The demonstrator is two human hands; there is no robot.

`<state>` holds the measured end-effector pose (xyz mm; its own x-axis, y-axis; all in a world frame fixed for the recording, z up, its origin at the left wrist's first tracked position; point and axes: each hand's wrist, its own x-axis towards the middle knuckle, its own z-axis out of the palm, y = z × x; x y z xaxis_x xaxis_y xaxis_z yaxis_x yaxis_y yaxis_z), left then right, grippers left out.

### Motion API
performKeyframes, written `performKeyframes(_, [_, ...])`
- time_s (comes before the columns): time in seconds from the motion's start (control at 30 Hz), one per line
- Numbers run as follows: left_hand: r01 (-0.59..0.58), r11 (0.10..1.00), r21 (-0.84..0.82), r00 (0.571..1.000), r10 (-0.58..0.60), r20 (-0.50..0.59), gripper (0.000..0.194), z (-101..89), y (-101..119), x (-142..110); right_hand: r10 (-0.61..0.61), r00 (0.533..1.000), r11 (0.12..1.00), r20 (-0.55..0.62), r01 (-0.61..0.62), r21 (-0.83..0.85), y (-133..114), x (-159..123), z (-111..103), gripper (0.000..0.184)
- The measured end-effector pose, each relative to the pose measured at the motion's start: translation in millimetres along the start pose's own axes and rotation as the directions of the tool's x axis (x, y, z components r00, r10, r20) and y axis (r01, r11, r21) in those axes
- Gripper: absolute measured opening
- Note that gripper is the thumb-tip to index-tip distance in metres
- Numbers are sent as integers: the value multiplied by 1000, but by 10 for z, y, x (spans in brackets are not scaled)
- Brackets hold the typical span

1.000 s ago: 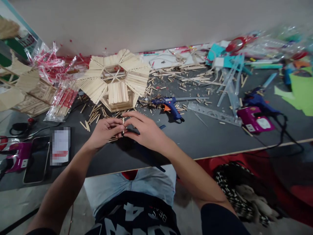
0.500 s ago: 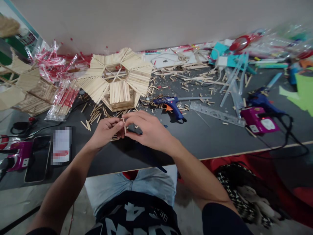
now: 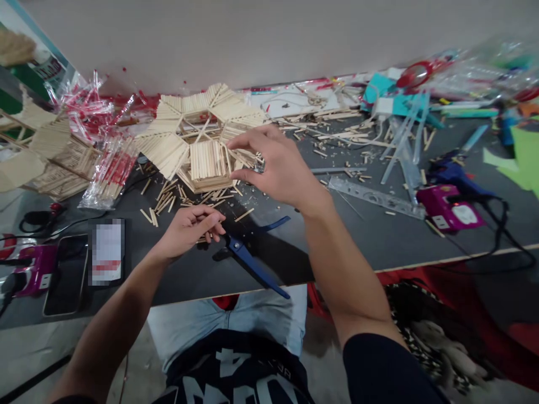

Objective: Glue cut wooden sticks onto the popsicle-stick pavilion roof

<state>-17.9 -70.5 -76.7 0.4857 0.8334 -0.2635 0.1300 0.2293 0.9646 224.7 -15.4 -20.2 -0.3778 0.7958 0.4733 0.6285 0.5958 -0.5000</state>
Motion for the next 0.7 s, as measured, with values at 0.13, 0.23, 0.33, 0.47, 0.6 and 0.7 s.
performKeyframes(0.13, [8,1000,1,1000,-8,2,31,0,3,6,6,1000,1000,28,-5,-26,33,13,36,38])
performKeyframes(0.23, [16,1000,-2,1000,-16,3,30,4,13,9,-6,1000,998,20,7,-62,48,9,40,37])
performKeyframes(0.33, [19,1000,7,1000,-19,7,30,7,10,8,-14,1000,995,18,16,-94,56,-2,43,37])
performKeyframes(0.47, [18,999,29,1000,-18,15,31,11,0,6,-32,999,995,22,34,-97,62,1,46,40])
performKeyframes(0.6, [15,999,37,1000,-16,17,30,19,9,11,-79,996,993,43,82,-89,92,35,38,36])
performKeyframes(0.7, [19,999,41,1000,-19,22,30,22,16,12,-90,993,993,71,95,-71,113,54,32,34])
